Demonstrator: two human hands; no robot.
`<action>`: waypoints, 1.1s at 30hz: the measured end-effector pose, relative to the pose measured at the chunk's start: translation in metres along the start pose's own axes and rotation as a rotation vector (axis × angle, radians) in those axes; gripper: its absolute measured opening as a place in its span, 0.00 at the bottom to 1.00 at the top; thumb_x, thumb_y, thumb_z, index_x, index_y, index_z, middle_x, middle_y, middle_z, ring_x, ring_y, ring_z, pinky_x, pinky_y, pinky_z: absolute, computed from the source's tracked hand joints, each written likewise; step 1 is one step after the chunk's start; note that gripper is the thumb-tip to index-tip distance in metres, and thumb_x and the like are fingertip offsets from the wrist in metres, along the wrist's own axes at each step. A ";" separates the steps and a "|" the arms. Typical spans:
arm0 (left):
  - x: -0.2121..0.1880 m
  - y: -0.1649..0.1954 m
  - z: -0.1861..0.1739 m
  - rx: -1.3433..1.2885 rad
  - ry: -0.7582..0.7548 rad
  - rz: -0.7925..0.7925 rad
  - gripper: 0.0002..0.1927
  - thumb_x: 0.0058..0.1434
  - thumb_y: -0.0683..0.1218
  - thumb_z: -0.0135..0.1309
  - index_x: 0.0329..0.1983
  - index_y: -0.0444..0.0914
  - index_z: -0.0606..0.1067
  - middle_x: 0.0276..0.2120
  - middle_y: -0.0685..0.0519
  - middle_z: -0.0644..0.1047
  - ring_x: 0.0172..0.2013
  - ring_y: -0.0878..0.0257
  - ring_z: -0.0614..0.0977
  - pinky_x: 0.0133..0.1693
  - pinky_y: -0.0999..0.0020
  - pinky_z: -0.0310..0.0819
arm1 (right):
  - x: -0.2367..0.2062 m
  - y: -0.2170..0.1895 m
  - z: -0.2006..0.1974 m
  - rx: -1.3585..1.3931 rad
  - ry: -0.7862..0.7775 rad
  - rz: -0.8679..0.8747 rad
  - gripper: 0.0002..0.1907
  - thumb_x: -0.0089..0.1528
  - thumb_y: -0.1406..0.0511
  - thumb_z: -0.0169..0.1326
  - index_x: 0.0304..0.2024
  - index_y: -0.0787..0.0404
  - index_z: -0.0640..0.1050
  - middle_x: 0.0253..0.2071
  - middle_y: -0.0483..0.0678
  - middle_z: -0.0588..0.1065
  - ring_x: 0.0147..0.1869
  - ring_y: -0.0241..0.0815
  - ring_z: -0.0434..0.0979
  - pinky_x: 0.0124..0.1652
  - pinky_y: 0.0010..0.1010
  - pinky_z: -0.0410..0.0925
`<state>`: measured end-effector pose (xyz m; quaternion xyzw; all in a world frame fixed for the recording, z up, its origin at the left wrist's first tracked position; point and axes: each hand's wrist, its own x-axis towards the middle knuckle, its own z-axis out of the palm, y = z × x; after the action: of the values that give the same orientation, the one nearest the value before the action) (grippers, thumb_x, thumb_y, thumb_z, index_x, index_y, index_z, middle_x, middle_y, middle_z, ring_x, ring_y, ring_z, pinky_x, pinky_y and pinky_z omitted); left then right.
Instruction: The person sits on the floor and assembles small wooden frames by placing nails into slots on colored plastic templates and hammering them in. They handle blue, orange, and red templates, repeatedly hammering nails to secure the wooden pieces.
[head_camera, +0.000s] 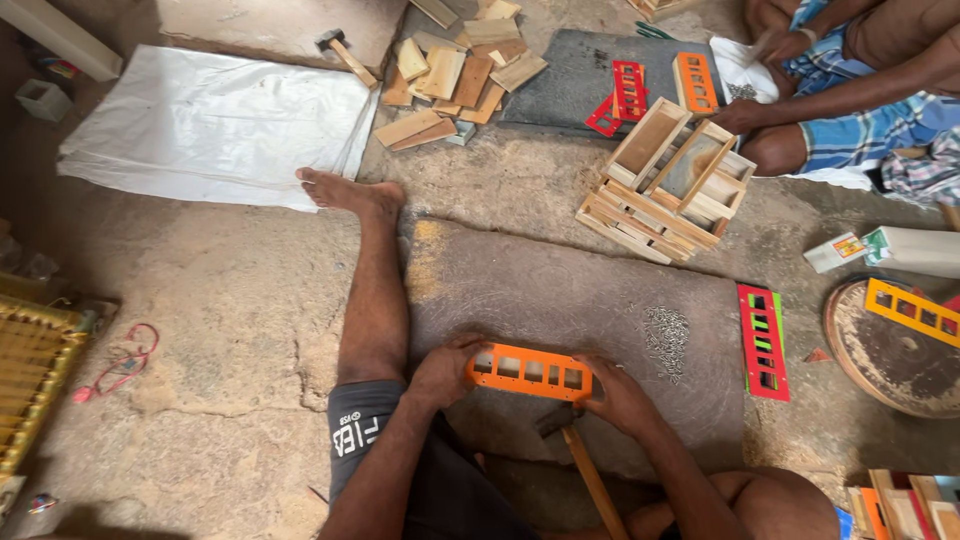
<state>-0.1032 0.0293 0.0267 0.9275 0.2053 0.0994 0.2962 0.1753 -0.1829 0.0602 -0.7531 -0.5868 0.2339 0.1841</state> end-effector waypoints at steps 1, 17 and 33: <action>0.001 0.001 -0.001 0.010 -0.014 -0.015 0.32 0.51 0.41 0.62 0.62 0.41 0.73 0.64 0.47 0.72 0.66 0.51 0.70 0.66 0.60 0.64 | -0.001 0.001 0.002 -0.009 0.019 0.042 0.41 0.50 0.61 0.70 0.65 0.57 0.70 0.68 0.50 0.67 0.72 0.51 0.66 0.66 0.38 0.62; -0.001 -0.006 0.016 0.351 0.250 -0.434 0.07 0.63 0.39 0.48 0.36 0.37 0.78 0.36 0.43 0.82 0.35 0.48 0.86 0.38 0.57 0.82 | 0.021 -0.042 0.046 -0.050 0.422 0.063 0.20 0.60 0.65 0.61 0.54 0.65 0.78 0.60 0.57 0.75 0.63 0.57 0.74 0.60 0.42 0.67; -0.014 0.010 -0.019 0.109 0.208 -0.454 0.21 0.52 0.44 0.68 0.49 0.37 0.80 0.42 0.39 0.81 0.43 0.41 0.83 0.47 0.50 0.77 | 0.019 -0.047 0.044 0.251 0.560 0.054 0.16 0.58 0.71 0.66 0.48 0.67 0.82 0.56 0.56 0.79 0.59 0.52 0.80 0.57 0.37 0.72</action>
<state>-0.1180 0.0252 0.0468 0.8572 0.4425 0.1139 0.2377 0.1167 -0.1527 0.0469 -0.7751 -0.4594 0.0925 0.4239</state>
